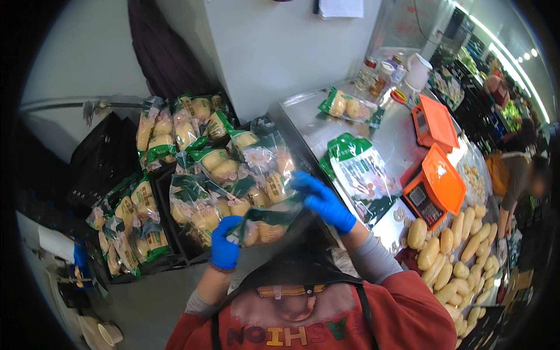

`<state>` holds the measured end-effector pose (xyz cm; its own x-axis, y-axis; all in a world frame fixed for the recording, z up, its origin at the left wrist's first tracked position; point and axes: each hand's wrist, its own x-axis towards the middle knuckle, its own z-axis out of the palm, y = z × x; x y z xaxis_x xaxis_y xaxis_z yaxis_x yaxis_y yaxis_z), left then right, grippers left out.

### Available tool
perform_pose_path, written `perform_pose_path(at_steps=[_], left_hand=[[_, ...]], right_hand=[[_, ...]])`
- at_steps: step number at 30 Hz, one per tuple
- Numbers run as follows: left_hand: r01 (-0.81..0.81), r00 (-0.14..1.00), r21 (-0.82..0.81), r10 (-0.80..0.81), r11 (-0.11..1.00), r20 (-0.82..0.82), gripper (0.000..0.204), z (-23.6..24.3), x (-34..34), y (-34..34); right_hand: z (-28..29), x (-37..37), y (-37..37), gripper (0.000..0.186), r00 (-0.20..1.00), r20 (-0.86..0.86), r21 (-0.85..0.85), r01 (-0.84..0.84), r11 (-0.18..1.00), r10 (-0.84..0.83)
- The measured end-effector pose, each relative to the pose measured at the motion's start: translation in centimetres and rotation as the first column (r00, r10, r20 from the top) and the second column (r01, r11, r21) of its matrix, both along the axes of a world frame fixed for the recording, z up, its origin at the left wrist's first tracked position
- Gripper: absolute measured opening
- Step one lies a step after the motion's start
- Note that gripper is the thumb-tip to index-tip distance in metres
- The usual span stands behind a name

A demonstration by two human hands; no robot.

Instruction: The person selects elongated pale vegetables from a metal table, trims the ends with a knife, weighs them on a digital scale, places them into plastic bags, and stacks the sealed packages in a crate. Another person works in the background performing similar tasks.

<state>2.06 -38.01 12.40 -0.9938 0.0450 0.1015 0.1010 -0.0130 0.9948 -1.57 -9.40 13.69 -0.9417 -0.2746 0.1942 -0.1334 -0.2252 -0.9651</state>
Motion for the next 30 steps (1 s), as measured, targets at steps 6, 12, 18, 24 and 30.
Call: perform_pose_path(at_steps=[6, 12, 18, 24, 30], left_hand=[[-0.452, 0.885, 0.185, 0.412, 0.872, 0.217, 0.014, 2.7, 1.0, -5.5], [-0.758, 0.646, 0.321, 0.719, 0.567, 0.255, 0.013, 2.9, 3.1, -6.6], [-0.869, 0.413, 0.396, 0.877, 0.298, 0.246, 0.016, 1.6, 7.0, -8.4], [-0.896, 0.191, 0.425, 0.975, 0.127, 0.112, 0.028, 4.3, 10.4, -11.7], [-0.865, 0.064, 0.502, 0.995, 0.02, 0.071, 0.036, 5.7, 13.4, -23.6]], right_hand=[[-13.2, -15.5, 16.7, 0.024, 0.889, 0.38, -0.152, 0.332, 0.931, -0.255], [-24.8, -26.3, 34.1, 0.015, 0.823, 0.547, -0.162, 0.286, 0.944, -0.155], [-29.7, -33.2, 41.9, 0.011, 0.672, 0.492, 0.229, 0.515, 0.826, -0.554], [-23.8, -34.9, 36.7, 0.03, 0.583, 0.082, 0.647, 0.586, 0.488, -0.808], [-16.1, -37.4, 33.1, 0.042, 0.563, 0.202, 0.088, 0.804, 0.587, -0.801]])
